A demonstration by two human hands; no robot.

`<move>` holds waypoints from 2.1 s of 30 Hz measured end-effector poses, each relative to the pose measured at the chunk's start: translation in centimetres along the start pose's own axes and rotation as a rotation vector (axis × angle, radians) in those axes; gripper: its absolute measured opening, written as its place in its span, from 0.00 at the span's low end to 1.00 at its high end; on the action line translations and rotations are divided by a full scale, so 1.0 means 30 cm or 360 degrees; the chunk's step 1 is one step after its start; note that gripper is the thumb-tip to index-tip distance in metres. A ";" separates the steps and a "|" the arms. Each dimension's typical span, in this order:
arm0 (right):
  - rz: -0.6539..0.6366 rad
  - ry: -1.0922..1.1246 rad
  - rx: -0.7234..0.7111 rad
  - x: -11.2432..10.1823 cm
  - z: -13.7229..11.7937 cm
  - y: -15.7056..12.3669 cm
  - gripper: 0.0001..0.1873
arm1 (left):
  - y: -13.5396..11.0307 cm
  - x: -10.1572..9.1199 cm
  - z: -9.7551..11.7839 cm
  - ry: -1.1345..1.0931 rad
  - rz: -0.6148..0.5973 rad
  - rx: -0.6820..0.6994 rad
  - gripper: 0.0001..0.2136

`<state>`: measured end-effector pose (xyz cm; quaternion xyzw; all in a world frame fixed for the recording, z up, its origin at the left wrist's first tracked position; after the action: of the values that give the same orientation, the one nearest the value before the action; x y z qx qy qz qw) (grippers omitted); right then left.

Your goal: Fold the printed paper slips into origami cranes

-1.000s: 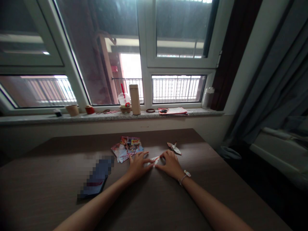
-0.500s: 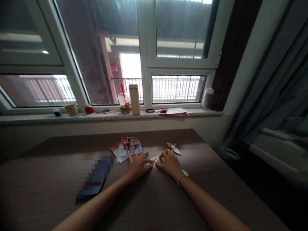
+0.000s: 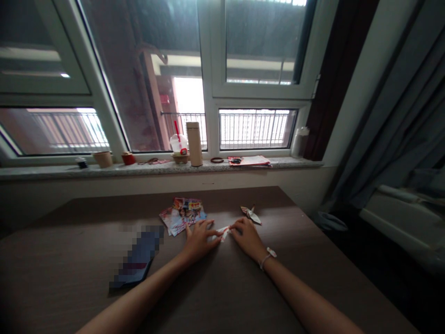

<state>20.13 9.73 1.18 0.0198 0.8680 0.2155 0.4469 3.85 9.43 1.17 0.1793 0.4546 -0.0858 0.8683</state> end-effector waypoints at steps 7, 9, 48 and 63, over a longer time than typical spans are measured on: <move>0.0034 -0.0242 0.0052 -0.002 -0.006 -0.012 0.10 | 0.003 0.003 0.000 0.0008 -0.0033 -0.0009 0.09; 0.0055 -0.0346 0.0113 -0.013 -0.009 -0.015 0.12 | 0.005 0.001 0.000 0.0013 -0.0039 -0.0010 0.09; -0.0085 -0.0213 -0.0221 0.013 -0.087 -0.021 0.15 | 0.000 -0.009 0.003 0.0043 0.0023 0.0103 0.13; -0.0149 -0.0136 -0.0358 0.015 -0.122 -0.024 0.06 | 0.005 -0.018 0.022 0.0062 0.0078 0.0198 0.09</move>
<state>17.10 7.87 2.40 -0.0618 0.8185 0.2893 0.4925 4.08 9.30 1.97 0.2457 0.4607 -0.0890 0.8482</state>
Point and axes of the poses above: each hand's wrist, its own y-axis towards the middle knuckle, its own x-axis out of the palm, z = x × y, the point moved 10 cm from there along y, towards the middle knuckle, and after that the axes turned 9 degrees about -y, right-handed, at the moved point
